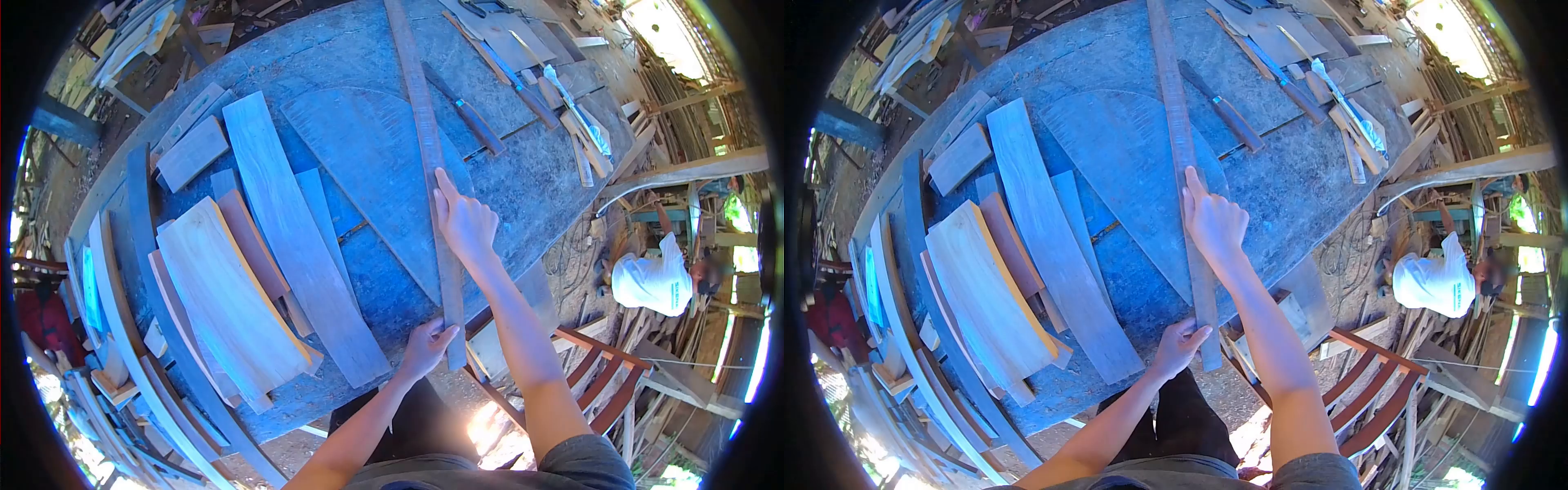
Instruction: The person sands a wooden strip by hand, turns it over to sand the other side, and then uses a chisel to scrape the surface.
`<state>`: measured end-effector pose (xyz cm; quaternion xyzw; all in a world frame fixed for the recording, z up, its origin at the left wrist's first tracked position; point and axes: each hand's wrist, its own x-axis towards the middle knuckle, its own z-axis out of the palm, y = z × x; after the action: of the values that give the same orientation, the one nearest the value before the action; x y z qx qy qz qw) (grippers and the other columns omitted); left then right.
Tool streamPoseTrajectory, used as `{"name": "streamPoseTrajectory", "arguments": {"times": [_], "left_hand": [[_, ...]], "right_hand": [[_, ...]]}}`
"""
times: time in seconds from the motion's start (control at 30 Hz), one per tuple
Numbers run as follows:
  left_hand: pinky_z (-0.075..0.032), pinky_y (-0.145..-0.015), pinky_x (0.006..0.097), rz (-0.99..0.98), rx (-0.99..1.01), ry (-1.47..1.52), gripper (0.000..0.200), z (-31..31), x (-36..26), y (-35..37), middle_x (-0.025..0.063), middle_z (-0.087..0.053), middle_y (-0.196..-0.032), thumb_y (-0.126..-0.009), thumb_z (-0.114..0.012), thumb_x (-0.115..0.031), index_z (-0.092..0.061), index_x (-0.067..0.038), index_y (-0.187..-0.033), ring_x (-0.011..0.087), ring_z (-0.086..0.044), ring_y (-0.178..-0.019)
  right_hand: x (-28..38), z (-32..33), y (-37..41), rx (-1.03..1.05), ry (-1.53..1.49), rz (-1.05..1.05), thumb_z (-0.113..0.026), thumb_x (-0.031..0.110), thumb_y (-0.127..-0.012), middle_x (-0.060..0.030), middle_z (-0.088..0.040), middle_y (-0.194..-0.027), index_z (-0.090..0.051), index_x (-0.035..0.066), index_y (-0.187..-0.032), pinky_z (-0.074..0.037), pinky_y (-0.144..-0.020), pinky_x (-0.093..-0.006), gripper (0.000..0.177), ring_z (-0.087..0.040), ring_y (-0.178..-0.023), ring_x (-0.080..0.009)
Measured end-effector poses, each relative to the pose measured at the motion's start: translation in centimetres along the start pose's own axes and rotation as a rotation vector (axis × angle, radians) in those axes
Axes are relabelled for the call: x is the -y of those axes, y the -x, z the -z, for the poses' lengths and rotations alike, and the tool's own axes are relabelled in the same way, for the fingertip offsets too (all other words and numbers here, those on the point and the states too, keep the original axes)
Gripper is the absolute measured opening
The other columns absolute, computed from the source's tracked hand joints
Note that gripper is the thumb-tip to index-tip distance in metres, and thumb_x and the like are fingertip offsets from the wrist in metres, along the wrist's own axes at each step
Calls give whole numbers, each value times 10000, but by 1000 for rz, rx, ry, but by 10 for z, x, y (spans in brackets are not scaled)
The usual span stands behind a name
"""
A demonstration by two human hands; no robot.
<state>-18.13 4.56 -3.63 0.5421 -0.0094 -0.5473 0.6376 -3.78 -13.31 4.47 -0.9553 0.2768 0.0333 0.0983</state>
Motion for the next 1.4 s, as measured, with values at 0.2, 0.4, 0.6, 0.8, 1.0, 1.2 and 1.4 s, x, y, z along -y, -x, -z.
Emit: {"name": "streamPoseTrajectory", "arguments": {"times": [0.2, 0.4, 0.6, 0.8, 1.0, 1.2, 1.4], "left_hand": [[-568, -623, 271, 3, 3, 12, 321, 0, -1, 4, 43, -724, -947, -995, -648, -278, -659, -9, -1171, 92, -675, -785], [-612, -676, 303, -24, -32, -50, 332, 1, 10, 0, 67, -718, -972, -991, -651, -259, -649, 21, -1168, 119, -694, -824], [-611, -686, 298, 45, -29, -71, 339, 1, 2, 6, 57, -712, -987, -997, -642, -272, -655, 17, -1172, 119, -691, -848], [-547, -611, 256, 27, -122, -78, 334, -2, 2, 8, 43, -730, -904, -977, -665, -303, -698, -14, -1140, 77, -660, -729], [-623, -754, 336, 109, -101, -138, 327, -2, -7, 10, 66, -713, -1073, -998, -638, -262, -662, -14, -1210, 138, -689, -935], [-589, -758, 299, 147, -108, -200, 340, -2, -15, 12, 31, -726, -1088, -999, -640, -277, -663, -30, -1231, 120, -681, -967], [-546, -835, 304, 150, -80, -122, 319, 4, -20, 10, 10, -733, -1104, -996, -646, -289, -682, -64, -1218, 113, -669, -959]], "right_hand": [[11, -20, -93, -315, 38, 152, -533, 342, -992, -166, -681, -645, -587, 215, -1284, -537, -523, -513, 324, -692, -587, -378], [10, -19, -100, -383, -21, 188, -523, 334, -995, -172, -682, -648, -572, 189, -1299, -532, -516, -512, 341, -694, -602, -394], [0, -1, -76, -74, 36, 170, -524, 325, -996, -172, -696, -679, -580, 195, -1304, -527, -498, -494, 339, -707, -622, -370], [18, -15, -176, -336, -36, 202, -533, 310, -997, -161, -673, -630, -612, 194, -1276, -544, -511, -486, 312, -700, -595, -357], [-7, 4, -105, -95, -22, 222, -567, 304, -972, -130, -673, -610, -615, 165, -1210, -534, -477, -467, 281, -695, -556, -341], [22, -13, -222, -286, -66, 251, -561, 325, -974, -128, -700, -669, -597, 148, -1045, -555, -545, -483, 193, -721, -648, -353], [-21, 28, -206, -156, -316, -14, -452, 443, -1006, -170, -726, -1079, -554, 292, -1338, -548, -836, -551, 379, -694, -995, -423]]}}
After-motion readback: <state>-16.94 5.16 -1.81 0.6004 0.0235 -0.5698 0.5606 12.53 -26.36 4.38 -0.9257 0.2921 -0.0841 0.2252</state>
